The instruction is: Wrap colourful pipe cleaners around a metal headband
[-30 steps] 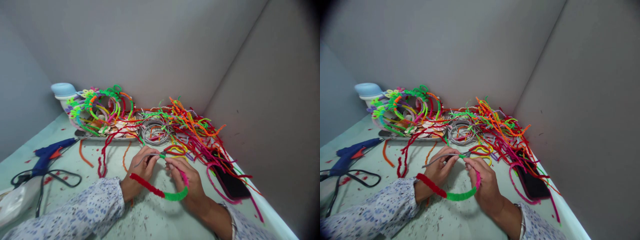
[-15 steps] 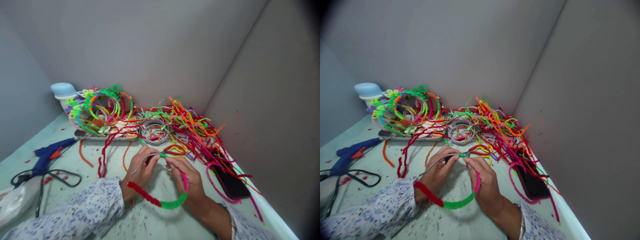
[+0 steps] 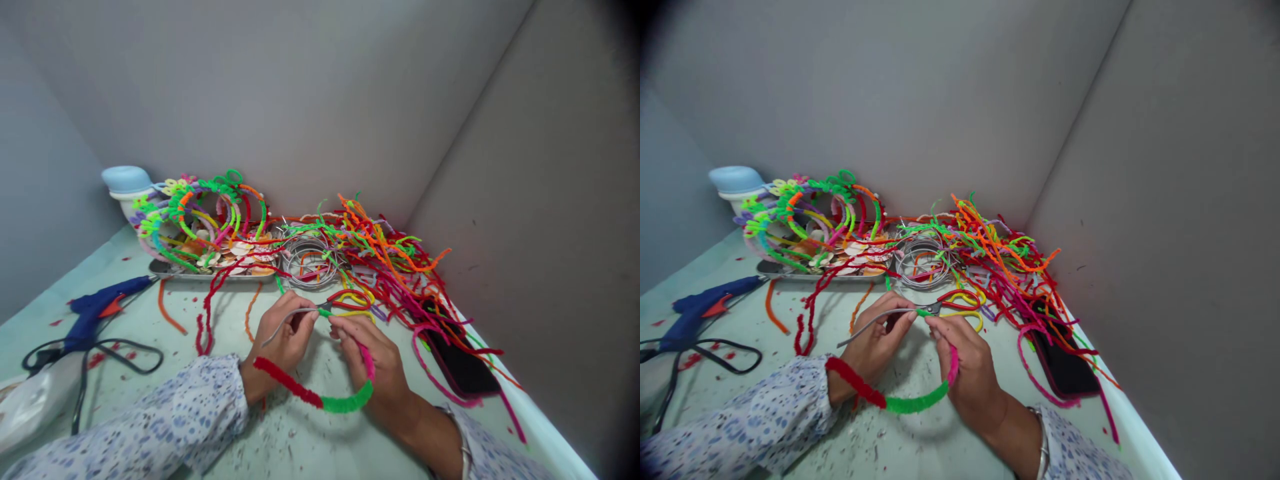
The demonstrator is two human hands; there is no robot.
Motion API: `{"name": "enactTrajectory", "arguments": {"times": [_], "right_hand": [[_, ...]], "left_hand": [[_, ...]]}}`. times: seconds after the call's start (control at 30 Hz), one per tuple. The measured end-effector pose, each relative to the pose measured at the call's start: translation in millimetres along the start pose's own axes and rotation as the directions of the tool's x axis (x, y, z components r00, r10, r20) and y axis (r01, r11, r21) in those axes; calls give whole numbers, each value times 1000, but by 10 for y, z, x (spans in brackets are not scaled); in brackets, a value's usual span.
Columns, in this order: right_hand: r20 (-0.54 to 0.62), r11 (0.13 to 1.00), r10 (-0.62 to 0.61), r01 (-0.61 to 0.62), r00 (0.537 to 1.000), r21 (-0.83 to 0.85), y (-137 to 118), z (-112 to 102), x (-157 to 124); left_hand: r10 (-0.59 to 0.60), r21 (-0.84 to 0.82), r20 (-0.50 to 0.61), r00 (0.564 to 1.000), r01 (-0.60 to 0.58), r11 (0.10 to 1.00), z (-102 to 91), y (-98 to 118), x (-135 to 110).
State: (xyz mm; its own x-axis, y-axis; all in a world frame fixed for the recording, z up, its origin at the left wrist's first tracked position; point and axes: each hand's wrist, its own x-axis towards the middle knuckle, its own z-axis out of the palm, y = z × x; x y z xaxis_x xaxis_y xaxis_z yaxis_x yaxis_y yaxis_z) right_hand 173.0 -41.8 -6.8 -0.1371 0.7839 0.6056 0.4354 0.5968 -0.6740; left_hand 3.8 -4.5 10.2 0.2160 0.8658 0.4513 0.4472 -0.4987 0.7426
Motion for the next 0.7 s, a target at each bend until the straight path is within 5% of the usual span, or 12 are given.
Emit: {"name": "enactTrajectory", "arguments": {"times": [0.2,0.4,0.5,0.7], "right_hand": [[15,962,226,-226,974,152,32,14,-24],[-18,735,603,-548,797,399,78,22,60],[-63,693,639,-538,767,480,133,19,103],[0,519,660,-456,752,723,151,18,130]], "left_hand": [[-48,-70,-18,999,47,996,29,-21,-22],[-183,-196,-37,982,172,965,58,0,-50],[-146,-179,-5,989,143,974,35,35,-49],[-52,-87,226,973,73,994,25,44,-34]]}}
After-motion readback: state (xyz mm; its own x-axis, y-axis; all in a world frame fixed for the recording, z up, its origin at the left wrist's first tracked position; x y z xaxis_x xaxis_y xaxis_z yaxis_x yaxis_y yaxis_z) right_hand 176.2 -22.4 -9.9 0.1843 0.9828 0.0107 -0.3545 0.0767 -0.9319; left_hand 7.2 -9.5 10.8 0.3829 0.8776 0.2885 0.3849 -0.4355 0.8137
